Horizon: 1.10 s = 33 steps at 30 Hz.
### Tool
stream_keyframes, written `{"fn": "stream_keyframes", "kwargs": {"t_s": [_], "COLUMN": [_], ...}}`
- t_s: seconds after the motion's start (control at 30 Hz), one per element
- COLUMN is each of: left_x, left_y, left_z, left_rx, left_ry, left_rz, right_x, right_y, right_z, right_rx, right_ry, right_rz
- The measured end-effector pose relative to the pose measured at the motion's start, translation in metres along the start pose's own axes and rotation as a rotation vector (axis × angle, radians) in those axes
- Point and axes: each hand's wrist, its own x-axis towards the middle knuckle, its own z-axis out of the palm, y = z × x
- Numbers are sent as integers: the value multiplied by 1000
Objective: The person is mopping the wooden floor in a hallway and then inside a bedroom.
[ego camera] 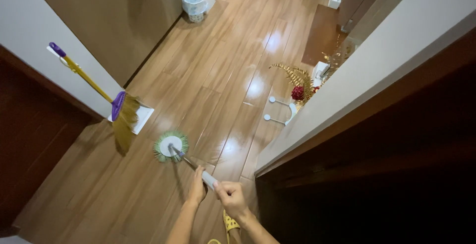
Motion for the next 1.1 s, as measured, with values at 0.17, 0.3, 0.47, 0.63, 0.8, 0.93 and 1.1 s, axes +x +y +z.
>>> {"fn": "stream_keyframes", "kwargs": {"t_s": [0.17, 0.3, 0.47, 0.63, 0.8, 0.93, 1.1], "left_x": [20, 23, 25, 31, 22, -6, -35], "left_y": [49, 126, 210, 214, 247, 210, 168], "left_z": [43, 74, 99, 96, 18, -40, -120], "left_rx": [-403, -298, -259, -243, 50, 197, 309], "left_ry": [-62, -382, -378, -374, -331, -333, -252], "left_rz": [-186, -130, 104, 145, 191, 70, -223], "right_x": [-4, -32, -49, -52, -58, -46, -27], "right_y": [-25, -97, -137, -119, -135, -114, -60], "right_z": [-52, -82, -80, -105, -111, -84, -21], "right_rx": [-214, -282, -342, -190, 4, -52, -217], "right_ry": [205, 490, 634, 602, 256, 93, -253], "right_rz": [-124, -25, -121, -161, -286, -162, -78]}}
